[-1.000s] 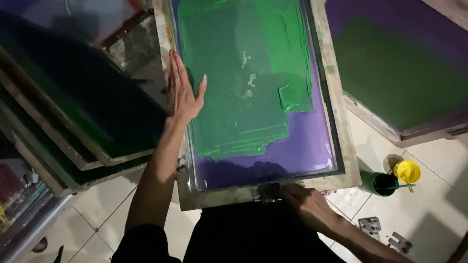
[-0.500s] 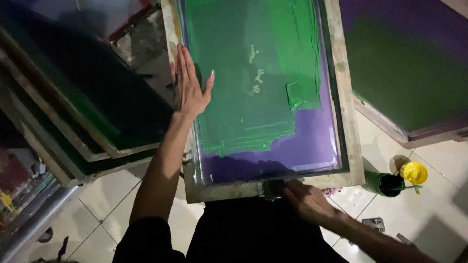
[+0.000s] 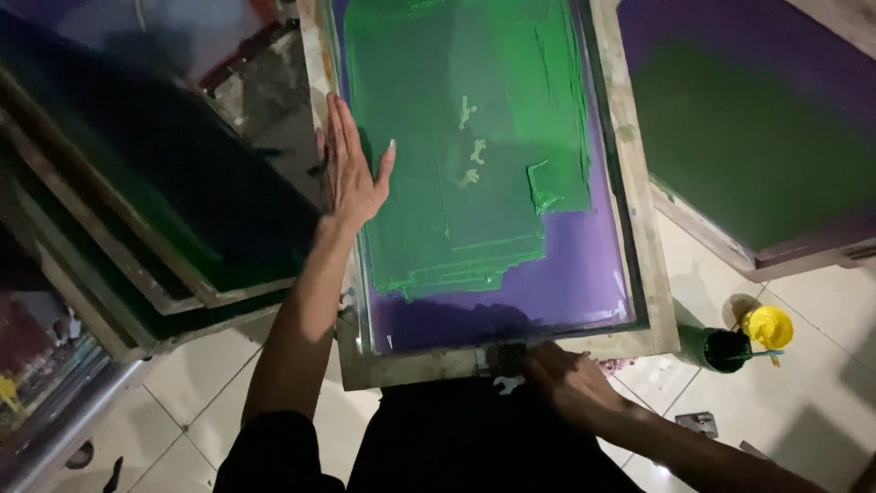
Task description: Adjusting the clamps on a screen printing frame using a wrench to secure the mesh or frame components.
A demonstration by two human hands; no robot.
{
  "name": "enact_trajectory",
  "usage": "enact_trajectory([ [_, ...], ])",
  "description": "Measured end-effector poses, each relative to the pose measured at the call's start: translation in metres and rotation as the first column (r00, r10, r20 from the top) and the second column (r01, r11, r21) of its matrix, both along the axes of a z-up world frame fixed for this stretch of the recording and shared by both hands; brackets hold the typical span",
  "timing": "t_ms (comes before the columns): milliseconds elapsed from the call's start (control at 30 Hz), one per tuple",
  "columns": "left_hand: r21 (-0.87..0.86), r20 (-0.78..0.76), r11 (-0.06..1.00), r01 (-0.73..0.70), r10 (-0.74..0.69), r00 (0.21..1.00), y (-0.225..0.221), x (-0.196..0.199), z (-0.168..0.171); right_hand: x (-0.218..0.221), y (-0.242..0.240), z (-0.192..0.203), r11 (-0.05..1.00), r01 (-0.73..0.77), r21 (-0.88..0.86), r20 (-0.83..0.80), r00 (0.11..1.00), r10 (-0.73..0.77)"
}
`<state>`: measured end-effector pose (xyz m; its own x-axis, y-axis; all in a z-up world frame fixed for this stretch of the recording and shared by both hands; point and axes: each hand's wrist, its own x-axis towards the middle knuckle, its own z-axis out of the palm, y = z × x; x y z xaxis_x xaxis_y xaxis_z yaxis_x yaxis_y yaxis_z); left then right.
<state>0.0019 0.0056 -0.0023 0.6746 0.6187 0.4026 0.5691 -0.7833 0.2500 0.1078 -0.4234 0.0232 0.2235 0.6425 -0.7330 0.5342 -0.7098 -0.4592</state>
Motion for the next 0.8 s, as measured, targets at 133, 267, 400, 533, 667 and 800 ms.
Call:
enact_trajectory([
  [133, -0.003, -0.03, 1.0, -0.02, 0.02, 0.999, 0.001, 0.0, -0.002, 0.007, -0.015, -0.052, 0.723, -0.452, 0.523, 0.361, 0.886, 0.293],
  [267, -0.02, -0.039, 1.0, -0.015, 0.014, 0.999, 0.0, -0.002, -0.002, 0.011, -0.005, -0.031, 0.794, -0.41, 0.449, 0.251, 0.91, 0.329],
  [400, 0.042, -0.036, 0.999, -0.021, 0.023, 0.999, 0.004, -0.005, -0.015, 0.014, -0.001, 0.005, 0.991, -0.051, 0.127, 0.035, 0.998, 0.047],
  [533, 0.078, -0.09, 0.996, -0.047, 0.054, 0.994, 0.004, -0.007, -0.022, 0.021, -0.02, -0.025, 0.898, -0.338, 0.283, 0.271, 0.926, 0.264],
  [667, 0.088, -0.092, 0.996, -0.032, 0.04, 0.995, 0.012, -0.004, -0.029, 0.015, -0.012, -0.028, 0.752, -0.529, 0.392, 0.372, 0.839, 0.397],
  [800, -0.07, -0.158, 0.993, -0.092, 0.08, 0.984, 0.013, 0.003, -0.031, 0.013, -0.016, -0.045, 0.844, -0.383, 0.374, 0.273, 0.916, 0.295],
])
